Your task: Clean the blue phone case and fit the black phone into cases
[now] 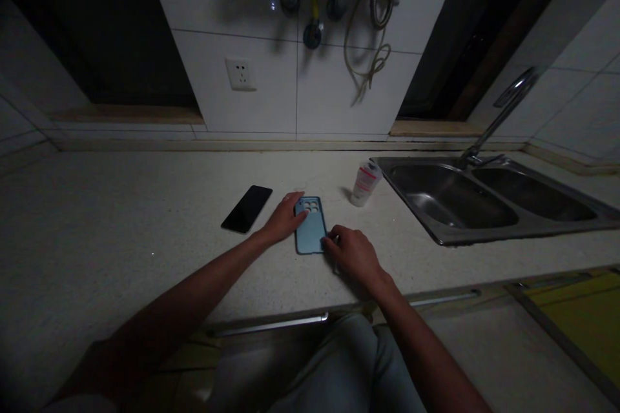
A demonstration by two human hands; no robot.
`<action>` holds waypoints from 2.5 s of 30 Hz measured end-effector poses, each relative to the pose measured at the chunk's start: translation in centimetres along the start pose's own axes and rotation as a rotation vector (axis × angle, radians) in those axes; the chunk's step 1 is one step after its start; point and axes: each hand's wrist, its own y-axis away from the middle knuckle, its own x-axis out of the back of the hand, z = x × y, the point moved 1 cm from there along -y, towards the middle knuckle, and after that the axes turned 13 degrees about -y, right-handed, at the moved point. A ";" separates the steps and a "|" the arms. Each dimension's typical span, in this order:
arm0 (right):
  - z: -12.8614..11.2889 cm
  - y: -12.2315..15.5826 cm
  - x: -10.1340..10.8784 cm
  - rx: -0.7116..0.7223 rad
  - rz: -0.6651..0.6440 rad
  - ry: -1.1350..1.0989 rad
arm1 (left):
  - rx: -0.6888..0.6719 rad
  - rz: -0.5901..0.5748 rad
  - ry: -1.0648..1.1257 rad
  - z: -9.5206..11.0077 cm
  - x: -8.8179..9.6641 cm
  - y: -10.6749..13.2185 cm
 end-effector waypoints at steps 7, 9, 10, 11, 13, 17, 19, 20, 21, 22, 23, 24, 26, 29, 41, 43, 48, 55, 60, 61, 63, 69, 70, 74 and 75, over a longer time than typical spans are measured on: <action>0.2 -1.3 0.9 0.015 0.112 -0.524 | -0.133 -0.027 -0.171 0.2 -0.1 0.3; 0.1 -1.7 1.0 -0.015 0.135 -0.701 | -0.209 -0.001 -0.185 1.0 0.0 0.6; -0.1 -2.0 0.9 -0.047 0.131 -0.792 | -0.253 -0.007 -0.181 1.5 0.0 0.8; -0.2 -2.2 0.9 -0.085 0.120 -0.874 | -0.293 -0.014 -0.178 2.0 0.0 1.1; -0.3 -2.6 0.6 -0.149 0.095 -0.997 | -0.350 -0.043 -0.197 2.6 -0.1 1.5; -0.1 -3.5 0.0 -0.169 0.107 -1.163 | -0.394 -0.044 -0.339 2.5 -0.3 1.7; -0.1 -3.9 -0.3 -0.154 0.114 -1.262 | -0.426 -0.018 -0.441 2.0 -0.3 1.5; -0.1 -4.1 -0.3 -0.146 0.105 -1.306 | -0.438 -0.001 -0.479 1.8 -0.3 1.3; -0.2 -4.2 -0.4 -0.137 0.090 -1.343 | -0.445 0.012 -0.502 1.7 -0.3 1.2; -0.4 -4.3 -0.4 -0.126 0.069 -1.373 | -0.444 0.021 -0.508 1.5 -0.2 1.1; -0.7 -4.4 -0.4 -0.115 0.044 -1.393 | -0.441 0.021 -0.502 1.5 -0.2 1.0; -0.9 -4.4 -0.4 -0.100 0.023 -1.406 | -0.435 0.012 -0.485 1.4 -0.2 1.0; -1.3 -4.6 -0.4 -0.054 0.006 -1.409 | -0.407 -0.016 -0.424 1.5 -0.4 1.0; -1.3 -4.8 -0.5 0.019 0.054 -1.353 | -0.291 -0.002 -0.290 1.6 -0.6 0.8; 4.8 -6.7 5.2 0.236 1.163 -0.755 | -0.008 0.143 0.213 1.8 0.0 -0.4; 6.2 -7.8 5.7 0.150 1.027 -0.680 | 0.063 0.120 0.350 2.0 0.0 -0.4; 7.7 -10.2 4.4 0.007 0.589 -0.659 | 0.141 0.075 0.373 2.4 0.3 -0.3; 4.7 -9.8 3.1 0.000 0.524 -1.183 | 0.088 0.126 0.214 2.2 -0.1 -0.2; 2.0 -8.3 1.9 0.065 0.281 -1.490 | -0.061 0.043 -0.042 2.1 -0.6 0.8; 1.8 -8.1 1.7 0.063 0.253 -1.503 | -0.104 0.020 -0.088 2.3 -0.6 1.0; 1.5 -7.6 1.5 0.056 0.215 -1.515 | -0.159 -0.021 -0.147 2.6 -0.6 1.4; 1.8 -7.0 1.5 0.052 0.198 -1.550 | -0.124 -0.067 -0.131 3.1 -1.0 1.6; 1.8 -7.0 1.5 0.047 0.188 -1.546 | -0.125 -0.078 -0.124 3.0 -1.1 1.6; 1.5 -6.7 1.0 0.025 0.106 -1.526 | -0.134 -0.092 -0.160 2.7 -1.3 1.7; 1.4 -6.6 0.8 0.022 0.087 -1.525 | -0.129 -0.097 -0.179 2.7 -1.3 1.8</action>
